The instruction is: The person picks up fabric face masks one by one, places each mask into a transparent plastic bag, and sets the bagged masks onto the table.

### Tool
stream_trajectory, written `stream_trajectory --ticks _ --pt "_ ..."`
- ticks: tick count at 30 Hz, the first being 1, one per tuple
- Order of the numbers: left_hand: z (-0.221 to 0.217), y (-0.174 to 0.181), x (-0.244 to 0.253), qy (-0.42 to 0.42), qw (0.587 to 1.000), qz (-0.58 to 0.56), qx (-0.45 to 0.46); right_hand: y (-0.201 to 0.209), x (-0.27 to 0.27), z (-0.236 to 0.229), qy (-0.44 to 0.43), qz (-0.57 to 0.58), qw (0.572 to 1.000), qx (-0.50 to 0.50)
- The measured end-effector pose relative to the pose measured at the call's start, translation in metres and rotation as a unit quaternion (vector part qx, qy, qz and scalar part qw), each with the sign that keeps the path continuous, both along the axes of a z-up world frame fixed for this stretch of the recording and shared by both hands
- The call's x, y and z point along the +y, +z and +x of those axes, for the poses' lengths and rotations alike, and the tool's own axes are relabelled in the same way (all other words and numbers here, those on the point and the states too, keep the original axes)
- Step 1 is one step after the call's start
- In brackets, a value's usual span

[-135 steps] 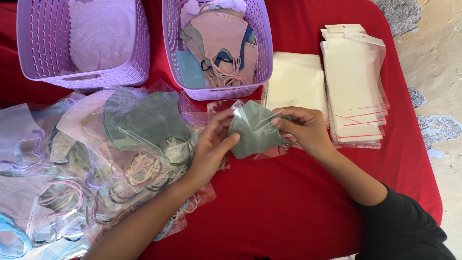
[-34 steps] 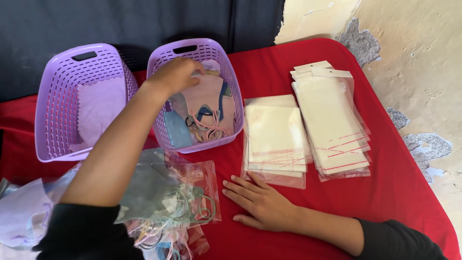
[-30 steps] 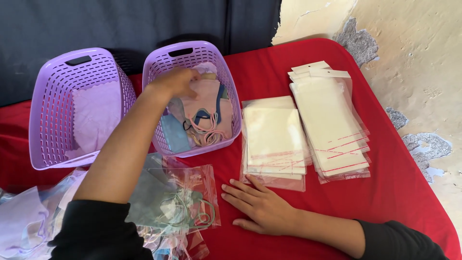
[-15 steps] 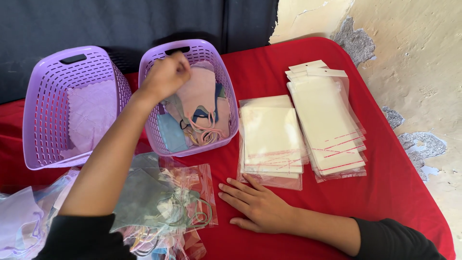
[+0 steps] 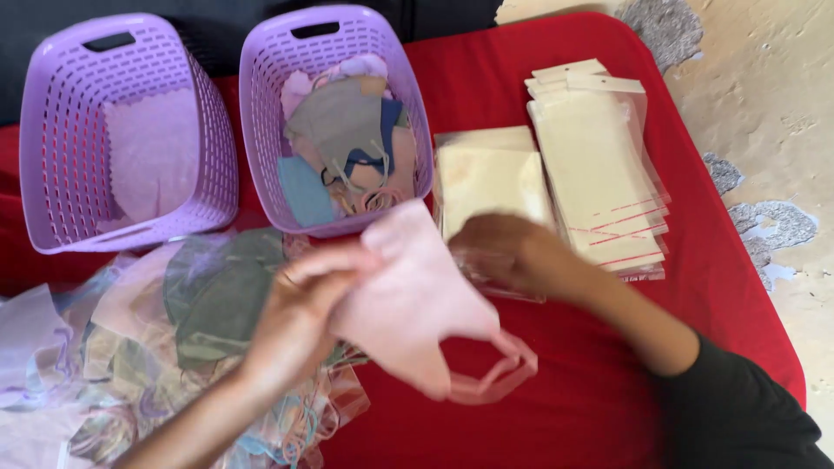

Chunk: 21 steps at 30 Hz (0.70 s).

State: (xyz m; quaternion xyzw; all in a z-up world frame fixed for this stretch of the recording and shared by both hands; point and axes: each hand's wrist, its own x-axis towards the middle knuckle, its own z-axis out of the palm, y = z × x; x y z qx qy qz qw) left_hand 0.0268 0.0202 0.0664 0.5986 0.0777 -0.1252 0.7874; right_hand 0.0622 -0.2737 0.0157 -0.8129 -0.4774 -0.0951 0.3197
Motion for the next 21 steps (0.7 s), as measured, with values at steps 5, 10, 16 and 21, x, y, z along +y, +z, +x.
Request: stream_trajectory --ticks 5,10,16,21 --pt "-0.040 -0.035 -0.005 -0.166 0.979 -0.064 0.103 -0.017 -0.034 0.025 -0.086 -0.054 0.987 0.125" --pt "-0.044 -0.034 -0.019 -0.312 0.940 -0.025 0.135 -0.028 -0.035 0.023 -0.095 -0.042 0.989 0.101" --pt "-0.035 -0.065 -0.028 -0.234 0.950 -0.141 0.152 0.007 -0.002 -0.015 -0.115 -0.005 0.992 0.046" --pt "-0.035 -0.053 -0.034 -0.174 0.959 -0.218 0.059 0.007 0.028 -0.048 -0.084 0.002 0.968 -0.237"
